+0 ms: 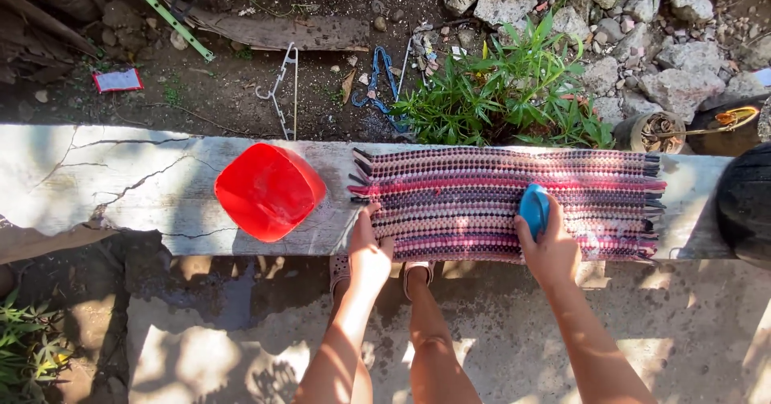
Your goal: Scrubbing a small striped mat with a brush and soapy water.
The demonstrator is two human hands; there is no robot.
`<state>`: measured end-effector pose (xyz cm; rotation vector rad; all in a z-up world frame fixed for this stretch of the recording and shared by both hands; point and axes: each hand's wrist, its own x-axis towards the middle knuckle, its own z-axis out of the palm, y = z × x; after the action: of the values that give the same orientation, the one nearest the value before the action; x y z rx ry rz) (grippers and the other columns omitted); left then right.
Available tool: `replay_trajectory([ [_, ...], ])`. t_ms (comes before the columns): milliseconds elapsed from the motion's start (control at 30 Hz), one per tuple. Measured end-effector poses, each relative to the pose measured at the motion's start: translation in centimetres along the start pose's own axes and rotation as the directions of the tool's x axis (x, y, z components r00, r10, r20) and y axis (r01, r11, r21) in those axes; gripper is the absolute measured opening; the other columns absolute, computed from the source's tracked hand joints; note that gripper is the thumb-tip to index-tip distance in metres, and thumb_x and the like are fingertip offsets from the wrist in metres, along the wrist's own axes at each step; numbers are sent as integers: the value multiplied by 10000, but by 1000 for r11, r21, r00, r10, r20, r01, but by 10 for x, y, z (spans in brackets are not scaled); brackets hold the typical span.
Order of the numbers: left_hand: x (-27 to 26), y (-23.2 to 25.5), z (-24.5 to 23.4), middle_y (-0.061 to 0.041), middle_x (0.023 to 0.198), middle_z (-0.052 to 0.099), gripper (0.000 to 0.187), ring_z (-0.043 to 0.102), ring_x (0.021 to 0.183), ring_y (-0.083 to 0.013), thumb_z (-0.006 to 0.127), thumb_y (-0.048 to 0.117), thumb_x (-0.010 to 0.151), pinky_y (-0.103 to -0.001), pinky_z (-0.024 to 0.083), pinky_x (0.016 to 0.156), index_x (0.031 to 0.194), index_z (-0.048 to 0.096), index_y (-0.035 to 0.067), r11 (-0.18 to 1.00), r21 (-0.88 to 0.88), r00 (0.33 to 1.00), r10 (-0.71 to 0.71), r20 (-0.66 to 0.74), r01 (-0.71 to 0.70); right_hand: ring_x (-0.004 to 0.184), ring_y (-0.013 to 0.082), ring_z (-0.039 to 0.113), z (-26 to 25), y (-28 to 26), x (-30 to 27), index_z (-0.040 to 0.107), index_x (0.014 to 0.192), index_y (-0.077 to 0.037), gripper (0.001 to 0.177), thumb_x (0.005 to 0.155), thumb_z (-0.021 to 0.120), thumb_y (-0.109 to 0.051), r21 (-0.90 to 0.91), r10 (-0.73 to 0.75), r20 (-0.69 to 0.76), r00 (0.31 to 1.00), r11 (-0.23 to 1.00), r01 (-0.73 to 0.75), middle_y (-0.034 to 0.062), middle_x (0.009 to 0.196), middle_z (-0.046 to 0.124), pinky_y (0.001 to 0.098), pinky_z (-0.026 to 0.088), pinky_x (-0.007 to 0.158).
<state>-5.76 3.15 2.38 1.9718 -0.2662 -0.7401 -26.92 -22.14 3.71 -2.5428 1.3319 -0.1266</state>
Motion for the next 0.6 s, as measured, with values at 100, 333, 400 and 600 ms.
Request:
replay_trajectory([
  [100,-10,24,-6,-159,1417,528,699,482,1348,-337,657,136,844,-471,380,1188,1504,437,204,873,478,991,-129,29,100,518,313,656,-2,-8,-5,488,1483,-150,686,929,702,-494,-20,62,43,997,998,-62,102,657,661,440,503,458],
  [333,54,2,-9,-153,1680,70,712,56,1548,-293,521,288,987,-620,12,1194,1584,204,64,619,735,958,240,158,-276,588,272,740,9,-186,-3,430,1481,-154,604,980,653,-408,398,-59,136,989,917,0,135,905,749,390,562,480],
  [400,59,5,-16,-114,1734,-16,657,-45,1582,-232,356,218,1063,-551,-28,1249,1656,103,87,635,710,946,114,302,-303,649,384,722,33,-224,-7,439,1486,-156,618,959,654,-399,368,-243,127,962,912,182,198,865,754,478,569,552],
  [600,55,29,-22,-25,1720,-50,636,-52,1569,-144,209,281,1047,-488,-34,1255,1641,22,149,556,795,947,-43,319,-243,680,401,729,31,-200,11,421,1477,-164,590,987,612,-431,293,-223,198,954,943,159,196,894,758,512,576,576],
])
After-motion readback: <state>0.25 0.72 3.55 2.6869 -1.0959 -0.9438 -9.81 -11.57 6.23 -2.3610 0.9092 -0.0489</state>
